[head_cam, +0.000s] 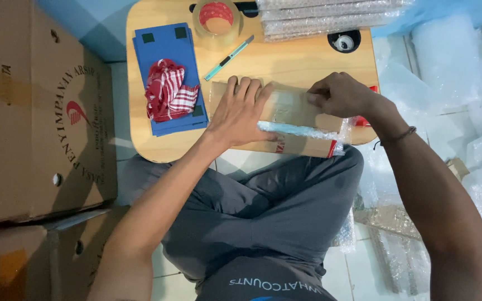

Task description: Wrapping a blue item in bubble wrap and securing it inside a cardboard sleeve using tape.

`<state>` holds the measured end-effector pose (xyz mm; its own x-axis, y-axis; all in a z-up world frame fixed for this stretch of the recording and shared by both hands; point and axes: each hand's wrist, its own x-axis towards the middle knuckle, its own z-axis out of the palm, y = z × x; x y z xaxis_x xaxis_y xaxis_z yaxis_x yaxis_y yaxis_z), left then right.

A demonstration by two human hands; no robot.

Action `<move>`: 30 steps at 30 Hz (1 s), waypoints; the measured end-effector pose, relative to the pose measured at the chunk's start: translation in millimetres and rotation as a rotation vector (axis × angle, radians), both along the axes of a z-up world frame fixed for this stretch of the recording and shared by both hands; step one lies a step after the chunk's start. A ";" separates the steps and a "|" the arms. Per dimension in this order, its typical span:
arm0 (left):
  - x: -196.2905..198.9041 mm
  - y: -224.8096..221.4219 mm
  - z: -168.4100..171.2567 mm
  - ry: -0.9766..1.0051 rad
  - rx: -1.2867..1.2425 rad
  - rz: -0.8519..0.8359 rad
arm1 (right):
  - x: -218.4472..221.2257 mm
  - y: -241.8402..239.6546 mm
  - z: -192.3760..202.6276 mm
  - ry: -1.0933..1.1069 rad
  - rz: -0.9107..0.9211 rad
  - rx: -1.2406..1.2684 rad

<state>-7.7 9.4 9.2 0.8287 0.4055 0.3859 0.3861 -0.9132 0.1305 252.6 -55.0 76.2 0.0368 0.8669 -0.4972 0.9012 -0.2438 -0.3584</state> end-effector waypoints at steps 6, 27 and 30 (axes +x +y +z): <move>0.9 -1.6 7.3 0.074 -0.019 0.004 | 35.6 2.1 -70.4 -0.057 -0.076 0.171; 0.4 2.5 8.2 0.056 -0.106 -0.052 | 18.2 20.3 -65.7 0.214 -0.163 -0.090; 2.7 5.4 0.9 0.020 -0.115 -0.066 | 23.7 13.8 -94.9 0.274 -0.286 -0.031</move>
